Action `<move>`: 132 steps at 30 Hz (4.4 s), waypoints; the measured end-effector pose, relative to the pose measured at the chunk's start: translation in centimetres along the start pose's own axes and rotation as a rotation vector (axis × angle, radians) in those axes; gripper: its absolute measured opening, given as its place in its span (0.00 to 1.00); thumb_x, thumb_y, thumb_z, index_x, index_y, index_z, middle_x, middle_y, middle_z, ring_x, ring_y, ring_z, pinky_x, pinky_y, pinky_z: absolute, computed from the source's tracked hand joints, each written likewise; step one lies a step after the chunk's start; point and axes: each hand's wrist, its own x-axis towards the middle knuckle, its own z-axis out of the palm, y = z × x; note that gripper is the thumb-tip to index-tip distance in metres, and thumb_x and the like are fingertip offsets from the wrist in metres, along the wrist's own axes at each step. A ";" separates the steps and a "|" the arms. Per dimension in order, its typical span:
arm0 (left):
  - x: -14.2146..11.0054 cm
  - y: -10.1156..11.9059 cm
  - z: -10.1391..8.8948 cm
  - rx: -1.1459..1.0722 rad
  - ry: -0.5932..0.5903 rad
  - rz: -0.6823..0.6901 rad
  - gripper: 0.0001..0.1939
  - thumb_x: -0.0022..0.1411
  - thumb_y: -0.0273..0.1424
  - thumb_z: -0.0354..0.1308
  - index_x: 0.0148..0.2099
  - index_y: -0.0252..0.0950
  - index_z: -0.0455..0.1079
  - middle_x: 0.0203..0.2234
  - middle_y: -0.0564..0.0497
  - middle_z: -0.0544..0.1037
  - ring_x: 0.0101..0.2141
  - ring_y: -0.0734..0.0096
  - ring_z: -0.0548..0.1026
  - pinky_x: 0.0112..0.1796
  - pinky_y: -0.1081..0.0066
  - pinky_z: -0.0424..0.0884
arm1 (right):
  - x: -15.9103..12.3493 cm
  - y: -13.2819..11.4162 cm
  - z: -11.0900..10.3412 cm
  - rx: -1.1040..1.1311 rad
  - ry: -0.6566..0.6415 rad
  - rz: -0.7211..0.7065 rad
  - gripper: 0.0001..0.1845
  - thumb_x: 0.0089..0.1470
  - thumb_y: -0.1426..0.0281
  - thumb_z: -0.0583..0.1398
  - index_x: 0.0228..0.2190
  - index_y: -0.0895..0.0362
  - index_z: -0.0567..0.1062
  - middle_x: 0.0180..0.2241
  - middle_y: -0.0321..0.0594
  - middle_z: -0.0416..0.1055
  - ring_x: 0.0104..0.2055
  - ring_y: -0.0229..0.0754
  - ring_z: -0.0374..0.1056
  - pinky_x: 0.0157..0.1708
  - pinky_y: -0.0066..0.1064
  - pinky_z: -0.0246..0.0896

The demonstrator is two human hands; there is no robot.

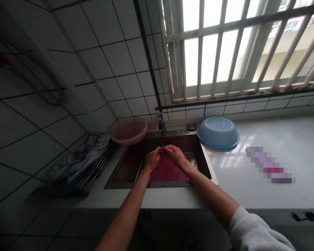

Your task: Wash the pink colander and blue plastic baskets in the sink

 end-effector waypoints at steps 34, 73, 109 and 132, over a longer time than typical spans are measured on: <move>-0.1 -0.5 0.0 -0.121 0.180 -0.166 0.17 0.72 0.25 0.48 0.53 0.45 0.74 0.46 0.50 0.84 0.48 0.65 0.80 0.47 0.72 0.68 | -1.2 2.5 -1.8 -0.025 0.067 0.442 0.22 0.64 0.76 0.58 0.56 0.50 0.79 0.49 0.42 0.82 0.47 0.46 0.80 0.53 0.34 0.72; 0.2 -1.1 -0.1 -0.174 0.296 -0.198 0.16 0.71 0.24 0.49 0.52 0.42 0.73 0.45 0.48 0.84 0.46 0.64 0.81 0.47 0.71 0.70 | -0.6 3.6 -2.5 -0.014 0.090 0.508 0.21 0.64 0.73 0.58 0.56 0.51 0.79 0.46 0.42 0.83 0.46 0.47 0.80 0.50 0.33 0.71; 0.1 -1.4 0.1 -0.161 0.383 -0.084 0.13 0.71 0.30 0.57 0.51 0.43 0.81 0.46 0.48 0.85 0.45 0.62 0.83 0.48 0.68 0.75 | 0.6 0.4 -1.4 0.010 -0.005 0.263 0.23 0.65 0.78 0.57 0.58 0.52 0.77 0.54 0.42 0.79 0.52 0.45 0.79 0.54 0.32 0.71; 0.3 -0.8 0.8 -0.154 0.209 0.071 0.13 0.70 0.30 0.57 0.49 0.46 0.81 0.47 0.51 0.85 0.46 0.65 0.83 0.49 0.70 0.75 | -0.2 -0.2 -0.6 0.076 -0.020 0.124 0.24 0.65 0.80 0.55 0.57 0.53 0.78 0.55 0.42 0.78 0.55 0.41 0.77 0.58 0.29 0.69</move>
